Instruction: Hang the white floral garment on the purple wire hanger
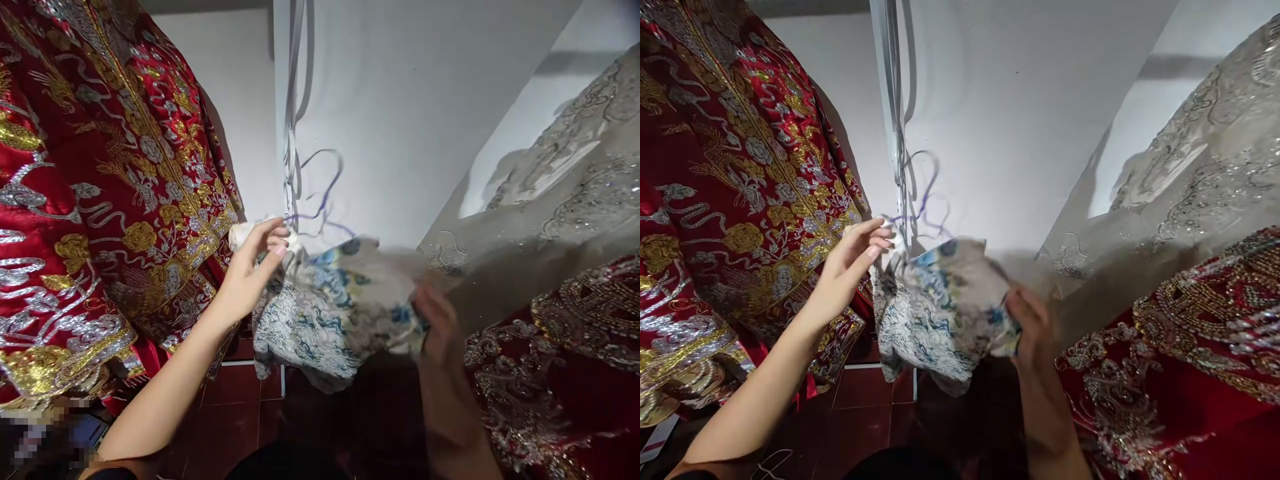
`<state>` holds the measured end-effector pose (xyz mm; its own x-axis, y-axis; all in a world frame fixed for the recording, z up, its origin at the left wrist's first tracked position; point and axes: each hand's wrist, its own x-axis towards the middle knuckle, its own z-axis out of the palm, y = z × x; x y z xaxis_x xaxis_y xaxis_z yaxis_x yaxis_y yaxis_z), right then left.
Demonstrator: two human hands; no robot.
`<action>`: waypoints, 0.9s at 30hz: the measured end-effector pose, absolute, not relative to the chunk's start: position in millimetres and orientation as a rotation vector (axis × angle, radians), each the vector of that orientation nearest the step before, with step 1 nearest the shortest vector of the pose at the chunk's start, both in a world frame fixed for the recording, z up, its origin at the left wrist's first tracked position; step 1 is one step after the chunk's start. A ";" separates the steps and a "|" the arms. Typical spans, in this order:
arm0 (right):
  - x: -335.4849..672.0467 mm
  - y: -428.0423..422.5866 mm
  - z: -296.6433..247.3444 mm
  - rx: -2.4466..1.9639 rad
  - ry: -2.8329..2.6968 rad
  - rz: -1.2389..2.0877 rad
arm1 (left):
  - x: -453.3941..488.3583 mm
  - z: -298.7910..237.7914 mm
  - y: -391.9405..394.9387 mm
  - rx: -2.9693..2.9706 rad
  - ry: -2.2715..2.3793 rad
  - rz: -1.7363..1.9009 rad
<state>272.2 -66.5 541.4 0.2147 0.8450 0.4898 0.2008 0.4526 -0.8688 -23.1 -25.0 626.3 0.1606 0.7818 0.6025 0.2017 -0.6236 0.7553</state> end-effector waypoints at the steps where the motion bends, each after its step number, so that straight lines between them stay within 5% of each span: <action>1: 263.2 -78.8 538.7 -1.044 -1.376 0.638 | -17.9 624.3 -29.7 1.766 0.879 1.399; 7: 216.0 -95.3 538.3 -0.634 -1.976 1.272 | -33.1 610.3 -50.9 0.989 0.757 1.152; 16: 196.1 -25.3 525.1 -0.985 -1.967 0.759 | -106.5 608.4 -97.7 1.493 0.973 0.553; 20: 205.6 -7.7 525.9 -0.951 -2.049 0.970 | -113.0 607.6 -79.8 1.733 1.228 0.884; 24: 227.3 13.9 534.6 -1.015 -1.623 0.913 | -109.2 617.0 -80.7 1.883 1.463 1.569; 27: 227.8 30.0 555.1 -1.019 -1.400 0.820 | -102.2 623.9 -123.0 2.053 1.367 1.687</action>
